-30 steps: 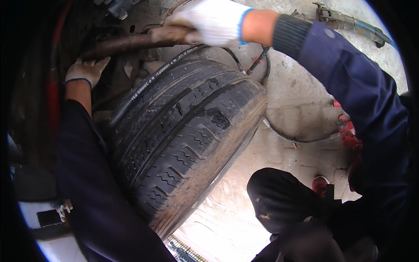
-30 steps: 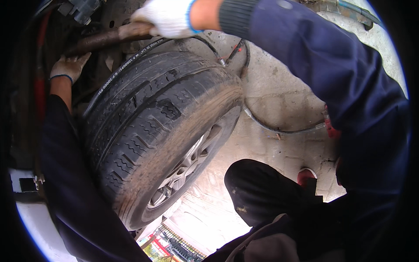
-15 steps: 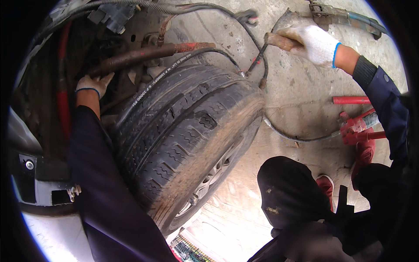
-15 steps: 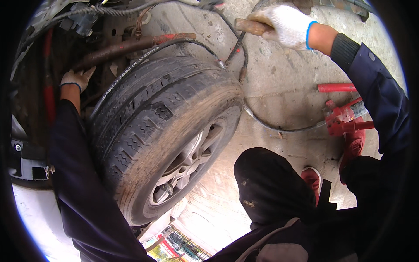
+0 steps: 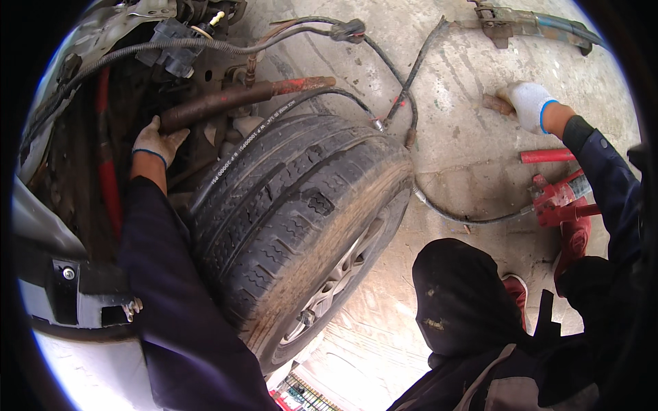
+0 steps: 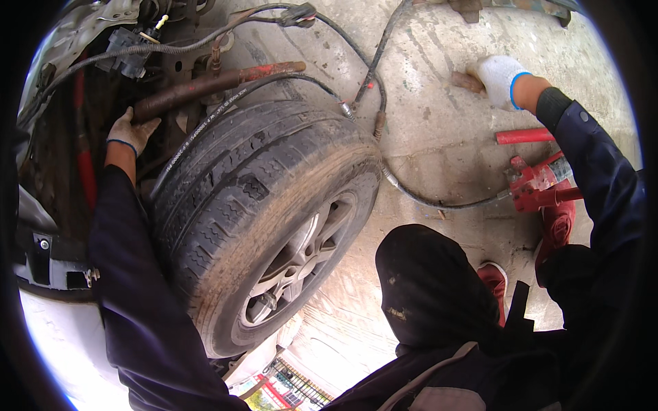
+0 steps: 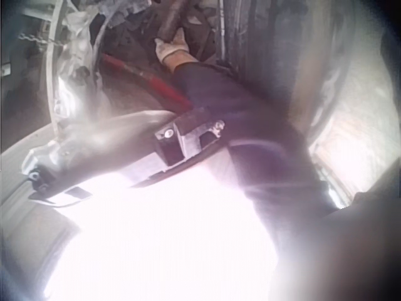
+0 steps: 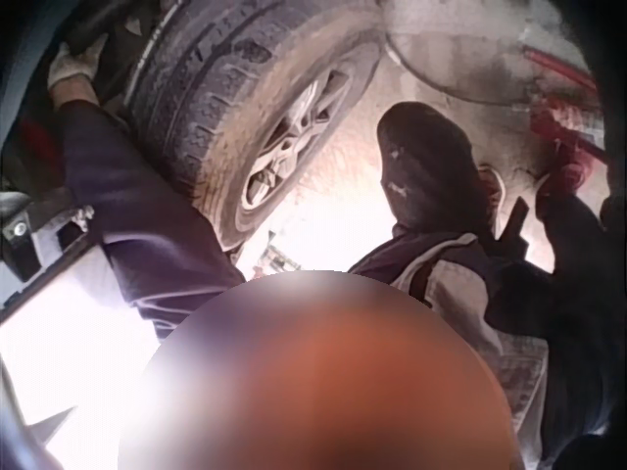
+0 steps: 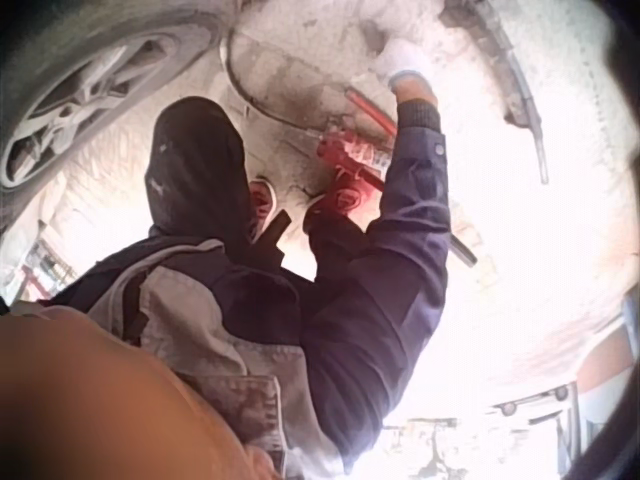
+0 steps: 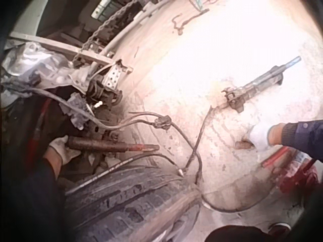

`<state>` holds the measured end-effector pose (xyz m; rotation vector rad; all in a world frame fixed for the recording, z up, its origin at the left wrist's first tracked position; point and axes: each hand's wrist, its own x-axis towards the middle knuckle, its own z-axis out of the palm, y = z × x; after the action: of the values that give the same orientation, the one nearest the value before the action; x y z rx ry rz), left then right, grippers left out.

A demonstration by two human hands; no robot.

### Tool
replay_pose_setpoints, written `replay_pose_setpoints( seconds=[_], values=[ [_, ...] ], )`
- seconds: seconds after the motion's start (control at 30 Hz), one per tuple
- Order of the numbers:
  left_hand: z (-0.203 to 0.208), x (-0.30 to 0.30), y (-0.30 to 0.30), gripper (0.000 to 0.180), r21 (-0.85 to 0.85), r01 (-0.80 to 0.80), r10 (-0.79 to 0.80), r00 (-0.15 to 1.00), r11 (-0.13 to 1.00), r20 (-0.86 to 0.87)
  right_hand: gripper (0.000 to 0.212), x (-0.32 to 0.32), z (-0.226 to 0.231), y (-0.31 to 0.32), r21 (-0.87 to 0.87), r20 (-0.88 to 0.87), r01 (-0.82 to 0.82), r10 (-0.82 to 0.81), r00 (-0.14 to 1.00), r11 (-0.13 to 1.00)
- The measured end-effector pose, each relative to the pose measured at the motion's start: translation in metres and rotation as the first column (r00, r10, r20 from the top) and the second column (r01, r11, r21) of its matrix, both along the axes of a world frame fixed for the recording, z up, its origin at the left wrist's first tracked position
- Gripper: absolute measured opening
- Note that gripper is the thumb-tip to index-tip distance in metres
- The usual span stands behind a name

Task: The person works under the front of a white car with the hood open, using a hammer and a floor jack to adjust suspension components near the wheel. They then attach a chain hoist to the engine bay and position it under the vehicle.

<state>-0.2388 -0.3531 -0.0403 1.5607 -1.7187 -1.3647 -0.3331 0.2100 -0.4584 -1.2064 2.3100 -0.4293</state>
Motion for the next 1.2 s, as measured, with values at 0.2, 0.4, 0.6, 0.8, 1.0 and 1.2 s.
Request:
replay_pose_setpoints(
  seconds=[0.2,0.4,0.6,0.8,1.0,1.2],
  values=[
    [0.001,0.006,-0.037,0.069,-0.040,0.034,-0.031,0.996,0.999,0.083,0.018,0.019,-0.032,0.007,0.120,-0.015,0.042,-0.040,0.999,0.992],
    [0.003,0.008,-0.034,0.067,-0.028,0.060,-0.054,0.982,0.998,0.183,0.021,0.027,-0.016,0.004,0.050,-0.030,-0.032,0.033,0.999,0.998],
    [-0.006,0.004,-0.030,0.067,-0.174,0.094,-0.048,0.967,0.980,0.251,0.018,-0.061,0.072,0.012,-0.215,-0.529,-0.100,-0.029,0.848,0.972],
    [-0.009,0.002,-0.046,0.058,-0.107,0.063,-0.037,0.974,0.992,0.223,0.036,-0.134,0.116,0.091,0.185,-0.506,0.092,0.015,0.862,0.979],
    [-0.003,0.009,-0.040,0.062,-0.106,0.206,-0.170,0.945,0.973,0.279,0.021,-0.154,0.043,0.157,-0.053,-0.426,0.398,-0.381,0.820,0.916],
    [-0.004,0.005,-0.030,0.064,-0.155,0.107,-0.069,0.971,0.982,0.230,0.020,-0.157,0.113,0.124,0.469,-0.313,0.218,-0.070,0.947,0.856]
  ],
)
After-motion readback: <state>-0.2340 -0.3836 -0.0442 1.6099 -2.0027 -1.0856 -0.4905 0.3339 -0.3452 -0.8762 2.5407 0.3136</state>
